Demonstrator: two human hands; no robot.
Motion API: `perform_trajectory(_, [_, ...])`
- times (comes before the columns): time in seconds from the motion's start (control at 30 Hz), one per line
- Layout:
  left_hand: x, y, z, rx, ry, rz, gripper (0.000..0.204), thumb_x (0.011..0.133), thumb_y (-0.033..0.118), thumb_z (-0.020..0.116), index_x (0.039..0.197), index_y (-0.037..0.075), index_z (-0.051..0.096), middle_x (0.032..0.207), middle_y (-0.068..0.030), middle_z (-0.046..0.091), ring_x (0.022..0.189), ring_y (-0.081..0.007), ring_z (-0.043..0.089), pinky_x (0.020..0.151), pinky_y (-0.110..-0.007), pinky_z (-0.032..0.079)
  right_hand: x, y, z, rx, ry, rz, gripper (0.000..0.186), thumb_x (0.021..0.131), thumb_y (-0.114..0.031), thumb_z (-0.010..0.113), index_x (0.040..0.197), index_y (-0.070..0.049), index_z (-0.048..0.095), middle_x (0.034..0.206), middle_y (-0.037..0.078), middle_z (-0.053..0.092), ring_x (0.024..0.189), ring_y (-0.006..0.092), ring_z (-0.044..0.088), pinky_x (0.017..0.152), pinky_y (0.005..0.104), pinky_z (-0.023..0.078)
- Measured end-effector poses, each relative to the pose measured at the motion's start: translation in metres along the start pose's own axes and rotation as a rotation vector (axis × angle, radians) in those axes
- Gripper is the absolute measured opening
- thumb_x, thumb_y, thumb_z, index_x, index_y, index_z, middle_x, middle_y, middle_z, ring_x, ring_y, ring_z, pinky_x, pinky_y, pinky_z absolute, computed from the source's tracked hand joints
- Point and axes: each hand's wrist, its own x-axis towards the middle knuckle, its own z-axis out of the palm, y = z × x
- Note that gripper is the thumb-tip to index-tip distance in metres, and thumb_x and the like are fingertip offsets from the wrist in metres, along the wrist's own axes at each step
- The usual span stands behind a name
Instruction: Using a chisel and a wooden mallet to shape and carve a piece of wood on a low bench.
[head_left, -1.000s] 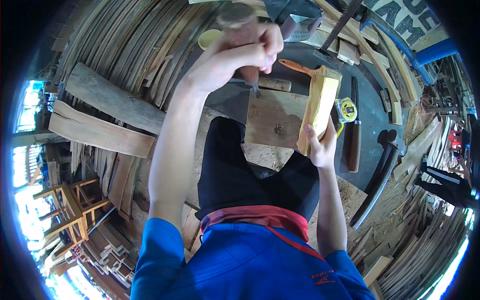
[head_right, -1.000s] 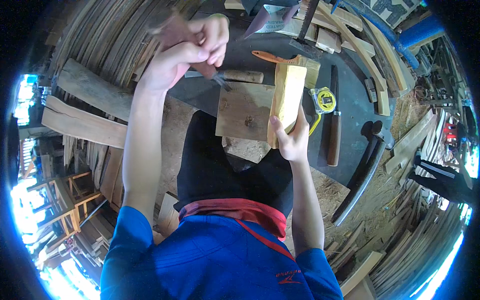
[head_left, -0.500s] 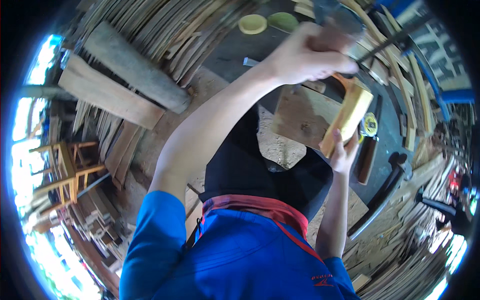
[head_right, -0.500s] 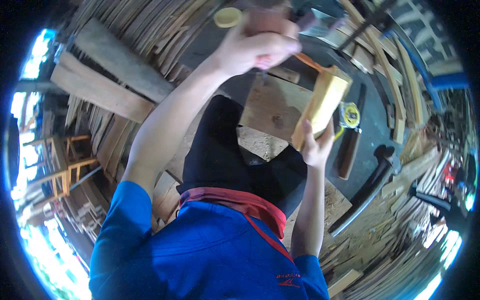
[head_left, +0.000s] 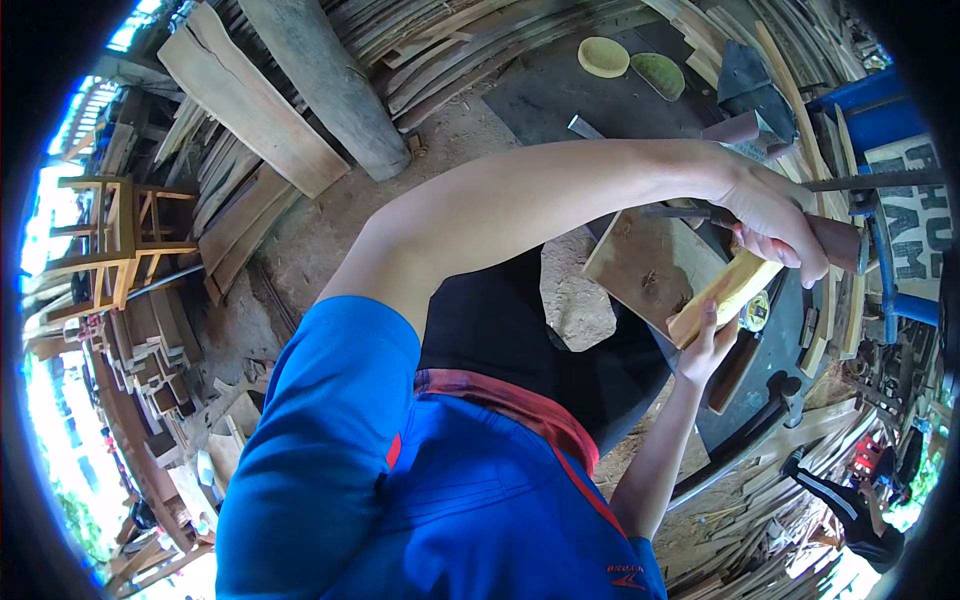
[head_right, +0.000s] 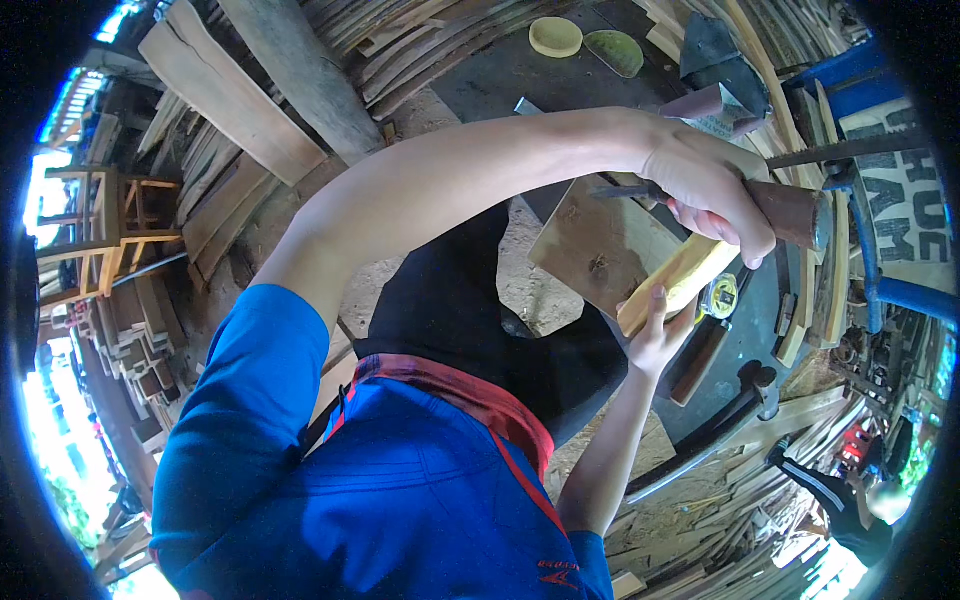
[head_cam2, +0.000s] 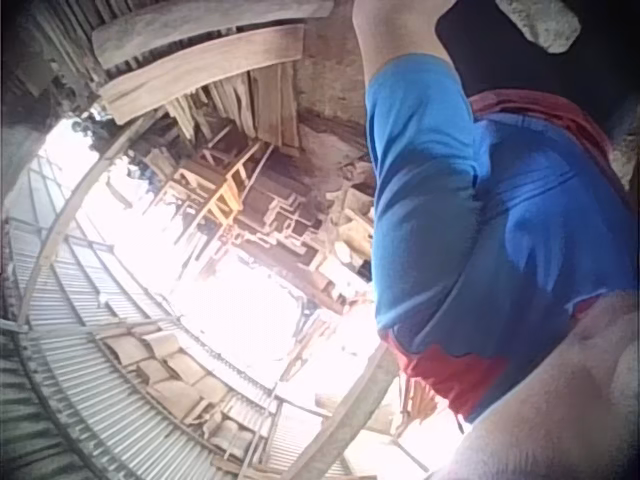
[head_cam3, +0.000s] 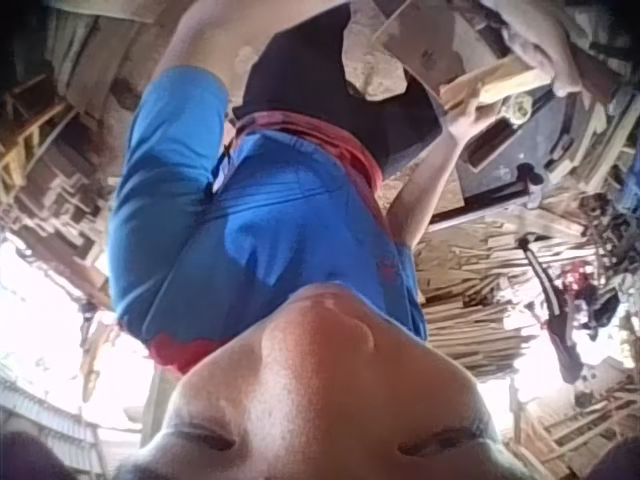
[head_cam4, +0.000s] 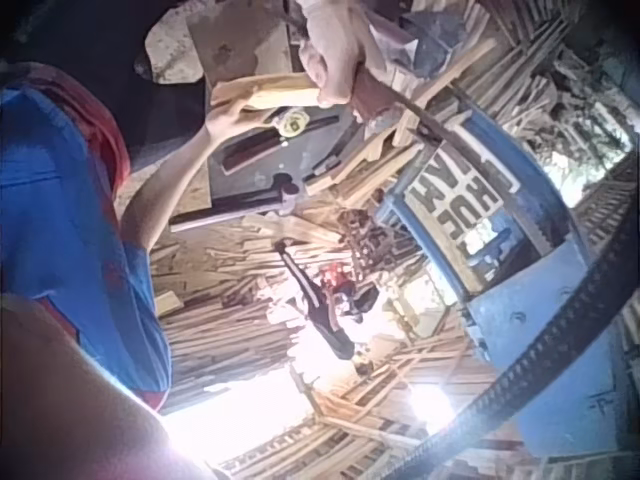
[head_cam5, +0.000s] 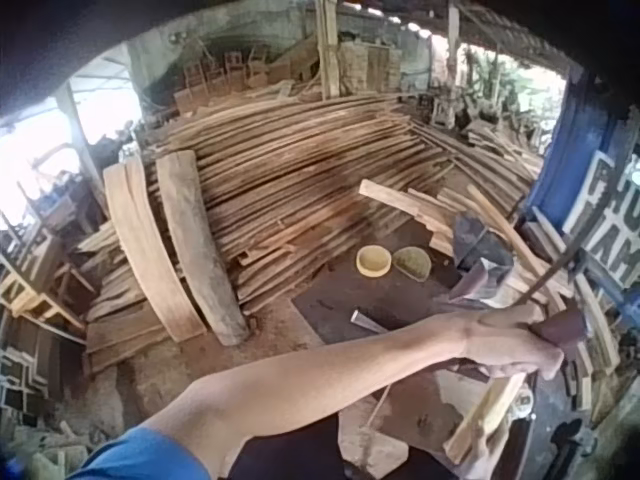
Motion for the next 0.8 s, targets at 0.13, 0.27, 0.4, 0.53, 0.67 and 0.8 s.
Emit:
perform_trajectory(0.13, [0.003, -0.005, 0.001, -0.008, -0.017, 0.039, 0.045, 0.078, 0.038, 0.069, 0.052, 0.020, 0.038, 0.048, 0.0090, 0.033, 0.041, -0.0057, 0.030, 0.041, -0.024, 0.022, 0.002, 0.000, 0.001, -0.024, 0.003, 0.005, 0.051, 0.097, -0.030, 0.063, 0.130, 0.005, 0.047, 0.091, 0.012, 0.059, 0.060, 0.0217, 0.062, 0.050, 0.0343, 0.056])
perform_trajectory(0.27, [-0.002, -0.007, 0.003, 0.036, 0.020, 0.031, 0.044, 0.077, 0.037, 0.069, 0.051, 0.017, 0.041, 0.049, 0.0081, 0.035, 0.043, -0.0065, 0.032, 0.042, -0.025, 0.023, 0.002, -0.001, 0.000, -0.033, 0.001, 0.017, 0.052, 0.096, -0.031, 0.063, 0.131, 0.004, 0.047, 0.090, 0.012, 0.059, 0.060, 0.0219, 0.062, 0.050, 0.0344, 0.056])
perform_trajectory(0.4, [-0.007, -0.006, 0.006, 0.077, 0.046, 0.056, 0.042, 0.075, 0.037, 0.070, 0.051, 0.012, 0.046, 0.050, 0.0067, 0.036, 0.045, -0.0083, 0.033, 0.044, -0.028, 0.023, 0.003, -0.004, 0.001, -0.040, -0.024, 0.033, 0.054, 0.096, -0.032, 0.063, 0.132, 0.004, 0.046, 0.091, 0.012, 0.059, 0.060, 0.0217, 0.063, 0.050, 0.0347, 0.056])
perform_trajectory(0.53, [-0.002, -0.008, 0.009, 0.139, 0.042, 0.103, 0.043, 0.074, 0.038, 0.071, 0.051, 0.011, 0.046, 0.050, 0.0066, 0.038, 0.045, -0.0086, 0.034, 0.043, -0.029, 0.023, 0.004, -0.005, 0.001, -0.072, -0.010, 0.027, 0.053, 0.096, -0.031, 0.063, 0.133, 0.004, 0.046, 0.090, 0.012, 0.059, 0.060, 0.0216, 0.063, 0.050, 0.0345, 0.056])
perform_trajectory(0.67, [-0.003, -0.012, 0.000, 0.039, 0.073, 0.079, 0.043, 0.074, 0.036, 0.070, 0.051, 0.011, 0.045, 0.050, 0.0067, 0.036, 0.044, -0.0087, 0.034, 0.043, -0.029, 0.023, 0.003, -0.008, 0.003, -0.063, -0.016, 0.039, 0.052, 0.097, -0.031, 0.062, 0.132, 0.004, 0.046, 0.089, 0.012, 0.059, 0.060, 0.0216, 0.063, 0.049, 0.0337, 0.055])
perform_trajectory(0.8, [-0.003, -0.015, -0.008, -0.030, 0.059, 0.113, 0.042, 0.075, 0.033, 0.069, 0.050, 0.012, 0.044, 0.049, 0.0070, 0.035, 0.044, -0.0083, 0.034, 0.043, -0.028, 0.023, 0.002, -0.011, 0.004, -0.076, -0.018, 0.054, 0.052, 0.097, -0.032, 0.062, 0.131, 0.004, 0.046, 0.088, 0.012, 0.059, 0.057, 0.0218, 0.062, 0.049, 0.0326, 0.054])
